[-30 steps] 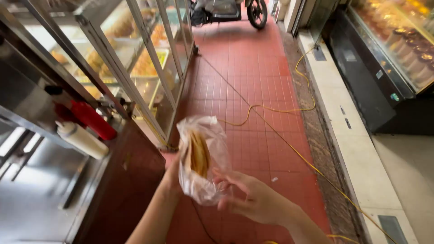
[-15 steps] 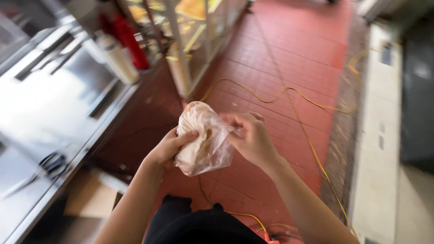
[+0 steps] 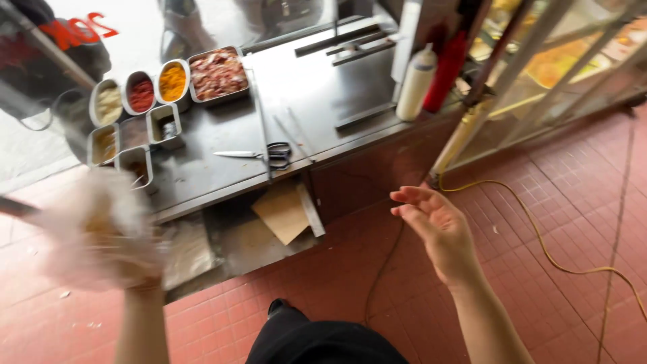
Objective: Preparing a sandwich by adding ingredients, sauces, toasting it in a press, and placing it in a bag.
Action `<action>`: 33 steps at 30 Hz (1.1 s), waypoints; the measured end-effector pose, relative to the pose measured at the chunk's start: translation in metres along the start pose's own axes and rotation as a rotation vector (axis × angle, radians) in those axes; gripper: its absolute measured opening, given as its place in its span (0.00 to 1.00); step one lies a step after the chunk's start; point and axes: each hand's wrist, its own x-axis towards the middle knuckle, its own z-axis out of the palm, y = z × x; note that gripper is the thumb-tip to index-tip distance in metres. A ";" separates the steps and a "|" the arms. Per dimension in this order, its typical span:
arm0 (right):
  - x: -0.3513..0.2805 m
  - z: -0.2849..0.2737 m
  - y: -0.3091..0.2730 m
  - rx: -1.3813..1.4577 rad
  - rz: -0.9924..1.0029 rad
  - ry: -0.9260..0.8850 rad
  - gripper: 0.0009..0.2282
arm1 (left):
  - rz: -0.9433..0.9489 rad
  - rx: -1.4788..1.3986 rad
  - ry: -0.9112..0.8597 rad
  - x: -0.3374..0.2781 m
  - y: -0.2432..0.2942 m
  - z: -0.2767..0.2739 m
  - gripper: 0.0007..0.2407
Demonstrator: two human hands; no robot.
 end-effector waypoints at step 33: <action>0.058 0.238 0.106 -0.020 0.496 -0.167 0.11 | 0.357 -0.519 0.181 -0.074 0.220 -0.369 0.21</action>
